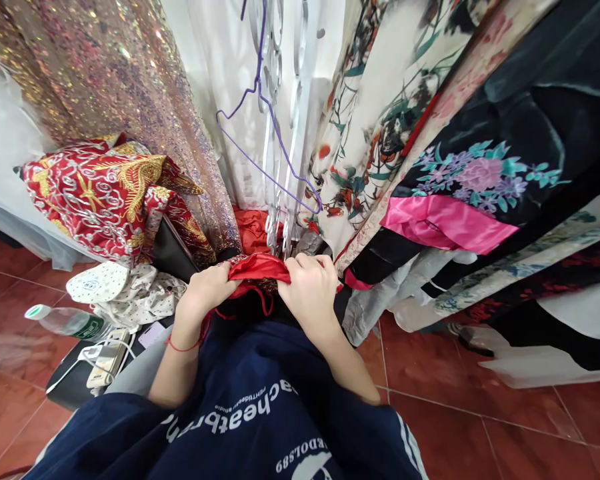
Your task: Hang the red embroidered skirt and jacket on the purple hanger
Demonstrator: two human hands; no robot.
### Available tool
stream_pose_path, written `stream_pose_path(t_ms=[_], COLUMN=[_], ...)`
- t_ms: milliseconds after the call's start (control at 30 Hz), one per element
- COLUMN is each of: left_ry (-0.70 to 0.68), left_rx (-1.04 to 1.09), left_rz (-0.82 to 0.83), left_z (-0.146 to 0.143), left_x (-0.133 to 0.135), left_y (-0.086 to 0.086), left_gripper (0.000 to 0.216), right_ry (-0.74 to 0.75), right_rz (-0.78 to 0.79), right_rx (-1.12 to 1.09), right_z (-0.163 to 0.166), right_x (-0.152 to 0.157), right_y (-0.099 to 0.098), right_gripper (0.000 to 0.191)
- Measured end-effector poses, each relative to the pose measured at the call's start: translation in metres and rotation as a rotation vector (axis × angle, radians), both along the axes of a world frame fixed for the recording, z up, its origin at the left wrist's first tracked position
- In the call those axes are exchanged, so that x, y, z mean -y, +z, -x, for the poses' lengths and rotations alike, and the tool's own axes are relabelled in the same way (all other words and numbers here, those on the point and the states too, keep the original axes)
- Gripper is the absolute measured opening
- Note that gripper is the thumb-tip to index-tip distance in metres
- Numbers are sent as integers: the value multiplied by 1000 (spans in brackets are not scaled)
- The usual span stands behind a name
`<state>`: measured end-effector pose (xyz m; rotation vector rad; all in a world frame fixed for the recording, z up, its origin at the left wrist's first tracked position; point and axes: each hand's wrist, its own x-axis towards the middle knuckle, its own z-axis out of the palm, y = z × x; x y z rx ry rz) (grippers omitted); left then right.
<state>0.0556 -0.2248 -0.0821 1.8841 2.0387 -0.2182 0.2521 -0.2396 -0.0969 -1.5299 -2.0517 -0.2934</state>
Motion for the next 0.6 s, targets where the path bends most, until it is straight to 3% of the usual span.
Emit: stream_pose_path(t_ms=[100, 167, 333, 433, 533, 600], left_ry=[-117, -124, -78, -112, -71, -40], left_rx=[129, 375, 1093, 1303, 1379, 1399], left_rz=[-39, -106, -209, -370, -553, -650], left_z=[14, 21, 17, 17, 27, 38], left_x=[-20, -34, -67, -85, -100, -107], left_y=[3, 8, 31, 58, 93, 119], left_gripper=[28, 27, 50, 32, 14, 14], right_ry=[-50, 19, 619, 824, 724, 653], right_rz=[216, 397, 684, 594, 263, 184], right_rx=[-78, -197, -646, -884, -935, -843], right_z=[2, 1, -9, -19, -22, -15], right_x=[-1, -2, -5, -17, -41, -58], right_y=[4, 6, 7, 1, -10, -14], right_gripper=[13, 20, 37, 54, 69, 80])
